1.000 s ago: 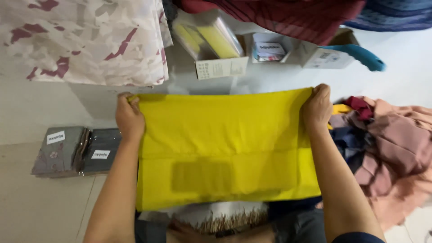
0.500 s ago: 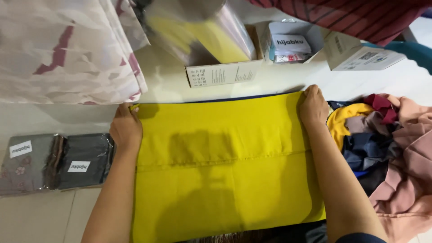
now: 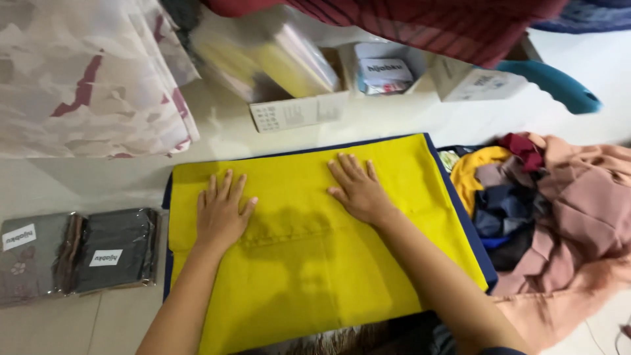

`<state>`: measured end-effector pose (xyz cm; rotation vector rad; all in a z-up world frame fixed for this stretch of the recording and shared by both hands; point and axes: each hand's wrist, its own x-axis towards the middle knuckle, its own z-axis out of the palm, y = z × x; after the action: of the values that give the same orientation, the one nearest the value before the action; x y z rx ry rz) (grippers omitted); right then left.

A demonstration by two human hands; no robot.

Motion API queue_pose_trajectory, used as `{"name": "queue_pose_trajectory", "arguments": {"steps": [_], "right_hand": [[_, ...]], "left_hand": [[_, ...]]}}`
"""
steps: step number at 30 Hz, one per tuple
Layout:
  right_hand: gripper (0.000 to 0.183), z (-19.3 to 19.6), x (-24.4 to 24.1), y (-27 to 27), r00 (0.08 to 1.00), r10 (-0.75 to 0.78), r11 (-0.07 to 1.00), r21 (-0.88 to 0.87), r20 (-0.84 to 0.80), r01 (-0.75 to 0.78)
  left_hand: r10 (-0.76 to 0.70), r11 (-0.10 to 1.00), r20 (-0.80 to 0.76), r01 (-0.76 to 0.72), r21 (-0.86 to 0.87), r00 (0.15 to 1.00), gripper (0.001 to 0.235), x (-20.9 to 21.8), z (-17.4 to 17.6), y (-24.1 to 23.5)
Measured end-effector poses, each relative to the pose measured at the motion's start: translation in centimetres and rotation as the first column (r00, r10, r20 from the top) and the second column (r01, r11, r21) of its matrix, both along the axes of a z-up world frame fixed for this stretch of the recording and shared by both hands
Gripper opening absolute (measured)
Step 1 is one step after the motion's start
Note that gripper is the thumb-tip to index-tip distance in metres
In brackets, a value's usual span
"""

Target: The person sits on the floor and folds a yellow piece of fabric on a blue mat. They repeatedly smooth the fabric with their hands and use a lint roller to clean the surface before folding it into a neat rectangle.

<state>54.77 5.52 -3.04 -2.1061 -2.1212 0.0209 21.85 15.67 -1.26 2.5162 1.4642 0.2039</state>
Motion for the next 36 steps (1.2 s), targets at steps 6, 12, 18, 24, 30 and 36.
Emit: {"name": "queue_pose_trajectory", "arguments": {"steps": [6, 12, 18, 24, 30, 36], "right_hand": [[0.061, -0.1, 7.6, -2.2, 0.966, -0.149, 0.964, 0.247, 0.213, 0.095], [0.076, 1.1, 18.1, -6.2, 0.758, -0.652, 0.731, -0.259, 0.005, 0.631], [0.029, 17.0, 23.0, -11.3, 0.454, -0.064, 0.450, 0.380, -0.889, 0.808], [0.068, 30.5, 12.4, -8.6, 0.738, -0.652, 0.745, 0.039, -0.172, 0.666], [0.039, 27.9, 12.3, -11.5, 0.863, -0.431, 0.734, 0.453, -0.265, 0.506], [0.028, 2.6, 10.9, -19.0, 0.932, -0.322, 0.649, 0.677, -0.168, 0.347]], "left_hand": [[0.018, 0.998, -0.077, -0.023, -0.060, 0.997, 0.067, -0.4, 0.2, 0.0], [0.029, 0.996, -0.087, -0.036, -0.085, 0.996, 0.066, -0.2, 0.8, -0.1], [0.015, 0.993, -0.163, -0.033, -0.110, 0.986, 0.070, -0.2, 0.5, 0.2], [0.030, 0.998, -0.212, -0.041, -0.048, 0.977, 0.072, -0.1, -0.7, 1.1], [-0.098, 0.943, 0.664, -0.143, 0.299, 0.742, 0.049, -3.2, -1.4, 0.9], [0.149, 0.963, 0.326, -0.212, 0.168, 0.934, 0.053, -8.4, -4.5, -0.5]]}}
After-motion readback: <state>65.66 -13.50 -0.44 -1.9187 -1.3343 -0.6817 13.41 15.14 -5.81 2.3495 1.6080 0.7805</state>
